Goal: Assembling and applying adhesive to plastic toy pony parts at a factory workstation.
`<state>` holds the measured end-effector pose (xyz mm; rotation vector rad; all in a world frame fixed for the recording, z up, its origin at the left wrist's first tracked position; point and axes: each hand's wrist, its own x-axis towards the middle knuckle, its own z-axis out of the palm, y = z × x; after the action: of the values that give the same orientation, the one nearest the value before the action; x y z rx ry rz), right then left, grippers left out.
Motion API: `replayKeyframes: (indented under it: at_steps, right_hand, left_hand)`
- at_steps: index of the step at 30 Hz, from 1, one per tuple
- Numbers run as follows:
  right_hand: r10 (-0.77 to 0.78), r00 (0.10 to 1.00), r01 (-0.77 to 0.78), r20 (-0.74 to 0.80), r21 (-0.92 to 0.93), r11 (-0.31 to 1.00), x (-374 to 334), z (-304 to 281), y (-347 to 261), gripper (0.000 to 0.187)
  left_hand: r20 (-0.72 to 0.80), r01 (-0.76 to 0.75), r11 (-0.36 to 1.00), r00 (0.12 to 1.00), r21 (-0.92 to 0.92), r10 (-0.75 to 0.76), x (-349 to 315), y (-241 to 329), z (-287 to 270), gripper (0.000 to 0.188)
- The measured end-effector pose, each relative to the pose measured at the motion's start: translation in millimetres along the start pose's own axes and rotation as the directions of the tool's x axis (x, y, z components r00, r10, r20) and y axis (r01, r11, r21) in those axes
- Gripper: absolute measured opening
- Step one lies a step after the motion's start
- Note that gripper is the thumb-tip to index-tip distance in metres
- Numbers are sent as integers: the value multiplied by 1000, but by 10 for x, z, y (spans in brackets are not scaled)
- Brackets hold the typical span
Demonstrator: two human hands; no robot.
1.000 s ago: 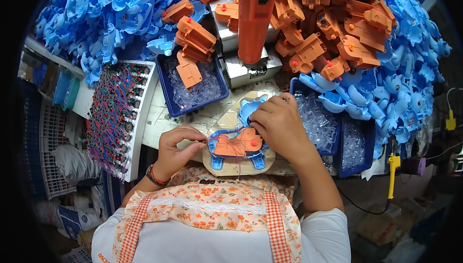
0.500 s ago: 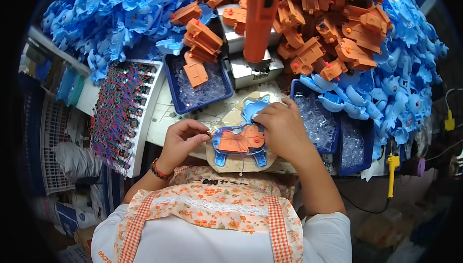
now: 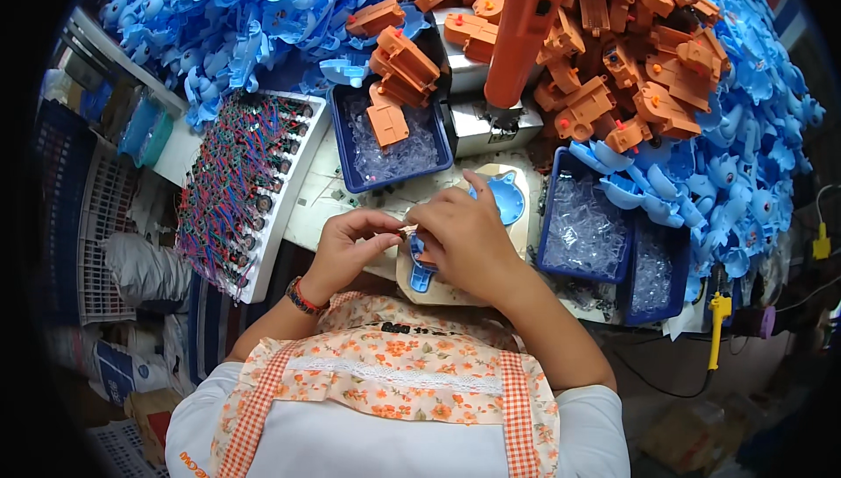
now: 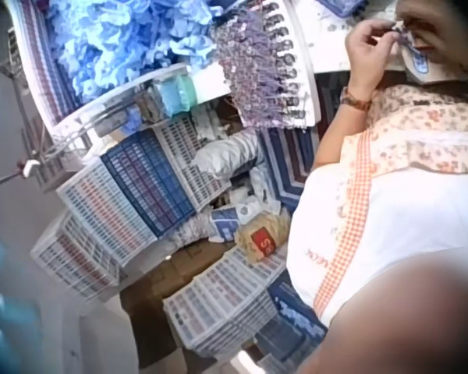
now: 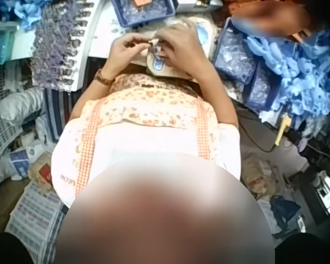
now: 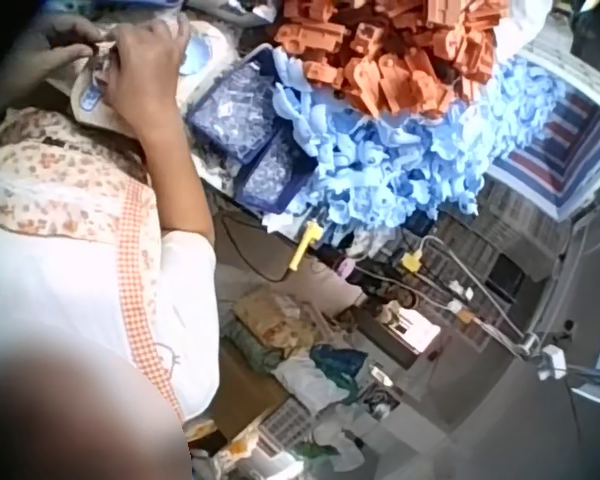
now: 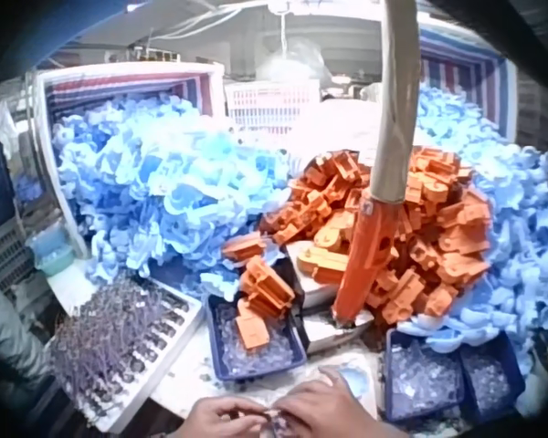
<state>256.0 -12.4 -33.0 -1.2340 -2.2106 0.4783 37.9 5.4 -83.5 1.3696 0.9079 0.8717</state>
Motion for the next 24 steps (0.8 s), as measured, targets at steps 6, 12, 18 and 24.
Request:
replayKeyframes:
  at_steps: [6, 12, 18, 24]
  right_hand:
    - [-39, 999, 39, -32, 0, 999, -5, -4, 5, 26]
    - [-17, 1000, 17, -8, 41, 999, 38, 11, 39, 26]
    - [-71, 997, 70, -41, -22, 997, 34, 25, 45, 24]
    - [-117, 992, 110, -38, -142, 984, 9, -76, -17, 11]
  left_hand:
    - [-18, -139, 981, 990, 134, 143, 16, -3, -2, 16]
    - [-25, -155, 968, 986, 197, 163, 16, 70, 7, 16]
    - [-29, -162, 963, 985, 213, 172, -2, 58, 30, 16]
    - [-25, -132, 969, 990, 210, 141, -22, 33, 69, 18]
